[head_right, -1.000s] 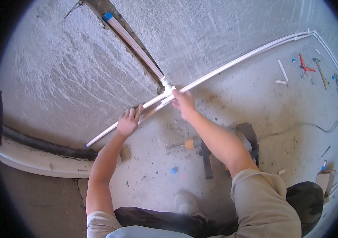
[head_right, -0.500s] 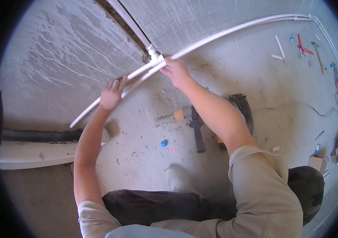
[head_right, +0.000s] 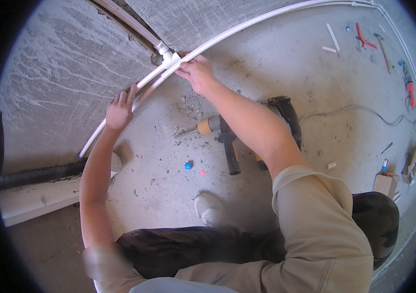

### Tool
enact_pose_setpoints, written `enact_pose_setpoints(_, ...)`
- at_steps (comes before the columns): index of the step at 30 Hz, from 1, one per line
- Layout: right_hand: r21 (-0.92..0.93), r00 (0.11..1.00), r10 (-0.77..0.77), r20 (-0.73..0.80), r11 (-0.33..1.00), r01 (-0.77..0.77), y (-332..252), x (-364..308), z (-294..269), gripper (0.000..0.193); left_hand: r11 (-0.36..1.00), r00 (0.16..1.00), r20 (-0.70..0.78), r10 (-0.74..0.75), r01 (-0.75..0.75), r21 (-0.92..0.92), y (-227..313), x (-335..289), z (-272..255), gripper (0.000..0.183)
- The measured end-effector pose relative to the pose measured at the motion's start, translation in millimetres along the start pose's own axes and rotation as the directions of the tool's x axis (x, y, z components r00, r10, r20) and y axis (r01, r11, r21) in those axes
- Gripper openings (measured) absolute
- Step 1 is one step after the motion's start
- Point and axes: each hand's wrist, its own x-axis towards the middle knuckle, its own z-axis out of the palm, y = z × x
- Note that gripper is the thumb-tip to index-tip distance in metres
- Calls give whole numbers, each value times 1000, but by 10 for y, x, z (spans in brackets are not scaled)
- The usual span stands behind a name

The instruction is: The person installs white PVC pipes along a concrete wall. They use a pipe cutter to trim sections, a rotary hammer to drill holes in the wall, and a hammer to drive nails that secure the pipes. The person repeatedly measures, cuts, and fastens pipe segments to the wall.

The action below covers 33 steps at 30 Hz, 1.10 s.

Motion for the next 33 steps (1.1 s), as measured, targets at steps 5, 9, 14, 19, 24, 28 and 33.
enact_pose_setpoints(5,-66,997,-13,-71,998,8,28,8,18,27,1000,1000,5,-4,4,7,-23,-18,68,78)
enact_pose_setpoints(9,-81,994,-94,-51,993,90,89,-11,-2,29,999,999,19,-38,38,21,-22,-39,159,78)
enact_pose_setpoints(14,-46,995,-32,-97,999,28,92,-25,40,32,1000,998,-56,-14,16,26,-21,-42,112,78)
enact_pose_setpoints(19,-68,997,7,-74,998,-12,75,-17,30,36,998,999,-4,-42,42,-48,-22,-16,75,74)
enact_pose_setpoints(24,-190,998,27,-51,981,-37,106,-91,-62,42,992,990,107,-97,104,-66,-54,-77,235,74)
enact_pose_setpoints(28,-610,978,204,-46,770,-189,-90,-258,-237,25,993,995,74,-67,73,-91,-211,-236,491,82)
enact_pose_setpoints(33,-753,856,516,35,-549,361,-1189,-464,-695,21,986,955,272,-116,145,-87,-430,-319,885,82)
